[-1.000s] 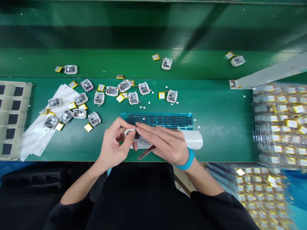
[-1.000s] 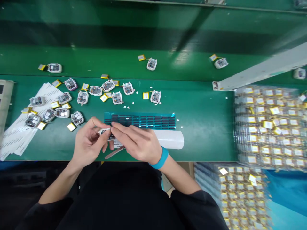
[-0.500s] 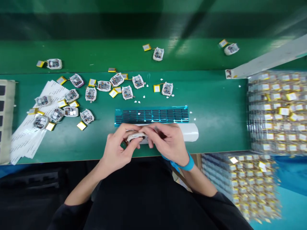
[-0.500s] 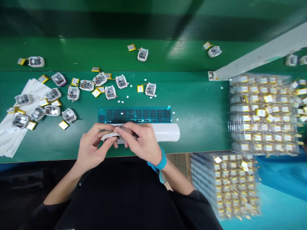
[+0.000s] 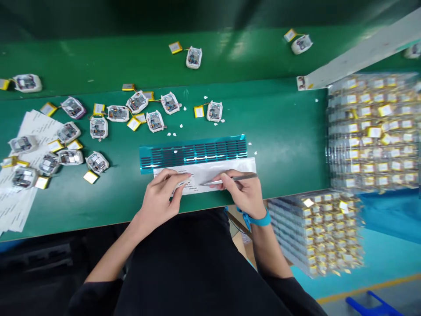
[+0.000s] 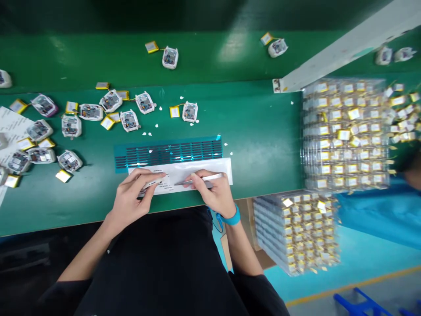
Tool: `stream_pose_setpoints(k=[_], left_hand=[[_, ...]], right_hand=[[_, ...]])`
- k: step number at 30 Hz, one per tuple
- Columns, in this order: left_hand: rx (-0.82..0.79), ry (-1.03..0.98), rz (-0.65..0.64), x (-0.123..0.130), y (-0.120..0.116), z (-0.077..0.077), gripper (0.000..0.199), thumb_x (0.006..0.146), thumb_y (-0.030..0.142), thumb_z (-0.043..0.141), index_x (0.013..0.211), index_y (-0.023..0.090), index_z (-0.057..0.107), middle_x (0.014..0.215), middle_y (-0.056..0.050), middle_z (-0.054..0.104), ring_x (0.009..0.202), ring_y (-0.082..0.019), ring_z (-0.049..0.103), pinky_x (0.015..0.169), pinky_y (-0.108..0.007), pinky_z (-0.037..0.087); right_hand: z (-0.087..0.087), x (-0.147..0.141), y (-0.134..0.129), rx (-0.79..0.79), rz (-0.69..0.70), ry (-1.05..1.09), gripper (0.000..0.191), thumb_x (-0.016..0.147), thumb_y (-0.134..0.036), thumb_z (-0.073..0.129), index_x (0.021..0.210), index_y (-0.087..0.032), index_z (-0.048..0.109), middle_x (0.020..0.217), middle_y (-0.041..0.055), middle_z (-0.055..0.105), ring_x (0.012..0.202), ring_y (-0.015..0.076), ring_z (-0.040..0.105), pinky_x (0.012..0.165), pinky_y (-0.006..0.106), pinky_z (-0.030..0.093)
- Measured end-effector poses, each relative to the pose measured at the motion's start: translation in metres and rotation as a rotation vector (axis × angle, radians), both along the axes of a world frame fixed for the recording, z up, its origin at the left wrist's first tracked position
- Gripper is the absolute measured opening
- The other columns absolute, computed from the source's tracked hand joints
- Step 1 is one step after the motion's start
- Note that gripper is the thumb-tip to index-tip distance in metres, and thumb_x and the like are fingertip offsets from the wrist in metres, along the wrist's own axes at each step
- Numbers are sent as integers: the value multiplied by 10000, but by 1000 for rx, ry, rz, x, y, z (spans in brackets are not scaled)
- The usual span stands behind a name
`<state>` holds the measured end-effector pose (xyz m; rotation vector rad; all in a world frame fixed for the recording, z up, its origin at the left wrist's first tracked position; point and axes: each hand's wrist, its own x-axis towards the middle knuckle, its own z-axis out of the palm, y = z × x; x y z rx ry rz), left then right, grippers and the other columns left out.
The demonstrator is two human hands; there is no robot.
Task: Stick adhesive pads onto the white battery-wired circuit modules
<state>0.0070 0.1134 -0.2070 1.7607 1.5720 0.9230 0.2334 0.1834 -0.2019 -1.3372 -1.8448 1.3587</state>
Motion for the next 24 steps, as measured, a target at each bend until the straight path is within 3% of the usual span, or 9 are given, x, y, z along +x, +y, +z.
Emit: stream_pose_setpoints(k=[4, 11, 16, 19, 22, 24], left_hand=[[78, 96, -9, 1, 0, 2, 314, 925, 56, 558, 1171, 196, 694, 974, -76, 712, 917, -222, 702, 789, -344, 566], [114, 153, -19, 1, 1, 1, 322, 888, 49, 581, 1158, 182, 695, 958, -84, 700, 923, -240, 702, 757, -350, 537], [132, 159, -3, 1, 1, -1, 256, 905, 77, 583, 1096, 172, 725, 942, -95, 756, 895, -248, 734, 729, -353, 532], [100, 6, 52, -2, 7, 9, 206, 934, 112, 615, 1067, 197, 747, 918, -55, 807, 801, -209, 762, 773, -343, 569], [-131, -264, 169, -10, 17, 27, 192, 937, 163, 683, 1105, 211, 763, 806, 3, 807, 631, -155, 761, 650, -254, 590], [-310, -448, 185, -17, 24, 38, 222, 931, 181, 702, 1144, 204, 760, 820, 3, 805, 594, -154, 768, 556, -215, 581]], right_hand=[[-1, 3, 0, 10, 51, 34, 411, 1019, -357, 575, 696, -189, 767, 663, 40, 758, 580, 168, 712, 589, 270, 586], [-3, 5, 6, -10, 159, 177, 296, 1008, -341, 608, 856, -206, 823, 768, 62, 801, 682, 194, 739, 659, 323, 604], [-3, 8, 9, -63, 36, 354, 276, 1006, -380, 646, 880, -201, 814, 716, 57, 794, 636, 190, 748, 585, 294, 610], [3, -4, 8, -24, -100, 405, 240, 1017, -369, 638, 923, -205, 786, 705, 33, 785, 611, 175, 757, 507, 249, 594], [13, -29, 11, 10, -248, 479, 221, 1009, -360, 657, 892, -201, 755, 706, 23, 781, 584, 167, 756, 483, 239, 597], [21, -46, 15, 2, -276, 511, 244, 1009, -383, 654, 864, -201, 727, 683, 12, 774, 557, 162, 748, 496, 249, 611]])
